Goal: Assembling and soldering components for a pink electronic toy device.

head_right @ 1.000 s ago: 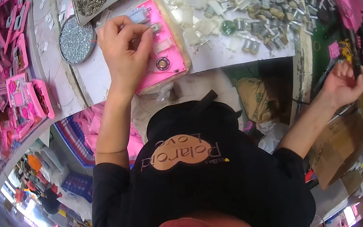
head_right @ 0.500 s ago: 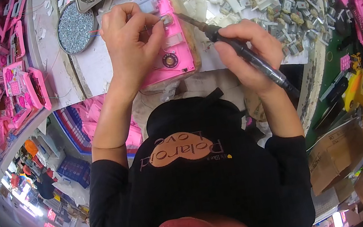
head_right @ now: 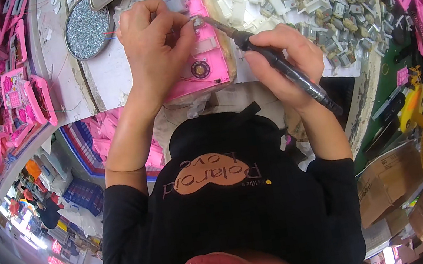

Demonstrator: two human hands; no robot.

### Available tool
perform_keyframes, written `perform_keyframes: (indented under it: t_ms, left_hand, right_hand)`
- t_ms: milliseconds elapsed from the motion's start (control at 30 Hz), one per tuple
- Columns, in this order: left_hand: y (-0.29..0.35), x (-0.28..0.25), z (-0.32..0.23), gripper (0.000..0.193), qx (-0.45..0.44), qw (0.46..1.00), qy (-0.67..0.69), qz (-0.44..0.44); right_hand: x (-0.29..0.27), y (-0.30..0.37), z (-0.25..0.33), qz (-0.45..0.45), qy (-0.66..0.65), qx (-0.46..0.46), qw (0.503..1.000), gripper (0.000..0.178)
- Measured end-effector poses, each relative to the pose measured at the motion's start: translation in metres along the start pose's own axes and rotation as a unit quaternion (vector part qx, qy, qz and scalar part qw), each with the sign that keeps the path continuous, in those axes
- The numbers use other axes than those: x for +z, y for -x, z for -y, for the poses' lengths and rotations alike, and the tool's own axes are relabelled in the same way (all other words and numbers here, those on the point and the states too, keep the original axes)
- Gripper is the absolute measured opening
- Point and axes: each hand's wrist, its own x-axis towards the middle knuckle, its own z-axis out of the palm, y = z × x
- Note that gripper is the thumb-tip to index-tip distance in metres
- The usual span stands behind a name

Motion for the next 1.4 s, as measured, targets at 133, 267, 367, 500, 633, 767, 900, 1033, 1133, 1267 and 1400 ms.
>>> perform_keyframes:
  t_ms: [133, 267, 367, 500, 633, 767, 900, 1033, 1133, 1267, 1400]
  left_hand:
    - [0.000, 0.000, 0.000, 0.012, 0.003, 1.000, -0.004, -0.001]
    - [0.001, -0.001, 0.001, 0.011, 0.005, 1.000, -0.003, -0.001]
    - [0.001, -0.001, 0.001, 0.011, 0.007, 1.000, -0.006, 0.004]
    - [0.001, -0.002, 0.000, 0.009, 0.001, 1.000, 0.003, 0.014]
    - [0.001, -0.002, -0.001, 0.009, 0.005, 1.000, -0.002, 0.012]
    - [0.000, -0.002, -0.001, 0.009, 0.008, 1.000, -0.006, 0.011]
    - [0.000, -0.002, -0.002, 0.009, 0.007, 1.000, -0.012, 0.013]
    - [-0.002, -0.006, -0.004, 0.010, 0.011, 0.999, -0.041, 0.014]
    - [-0.002, -0.006, -0.005, 0.010, 0.009, 0.999, -0.044, 0.015]
    - [-0.002, -0.006, -0.006, 0.010, 0.010, 0.999, -0.047, 0.017]
    - [-0.002, -0.005, -0.007, 0.011, 0.011, 0.998, -0.055, 0.015]
  right_hand:
    - [0.002, -0.001, -0.002, -0.001, 0.001, -0.013, 1.000, 0.026]
    - [0.001, -0.002, -0.002, 0.005, 0.014, -0.025, 1.000, 0.027]
    - [-0.001, -0.004, -0.001, 0.025, 0.034, -0.035, 0.998, 0.028]
    - [-0.002, -0.008, 0.000, 0.041, 0.065, -0.070, 0.995, 0.028]
    - [-0.005, -0.010, 0.004, 0.034, 0.056, -0.073, 0.995, 0.027]
    - [-0.015, 0.001, 0.003, 0.048, 0.041, -0.041, 0.997, 0.029]
    - [-0.019, 0.001, 0.007, 0.047, 0.035, -0.041, 0.997, 0.028]
    - [-0.018, -0.004, 0.008, 0.022, 0.046, -0.076, 0.996, 0.028]
    - [-0.017, -0.007, 0.010, 0.012, 0.051, -0.095, 0.994, 0.029]
    - [-0.019, -0.006, 0.011, 0.017, 0.060, -0.100, 0.993, 0.029]
    - [-0.020, -0.005, 0.011, 0.019, 0.063, -0.107, 0.992, 0.029]
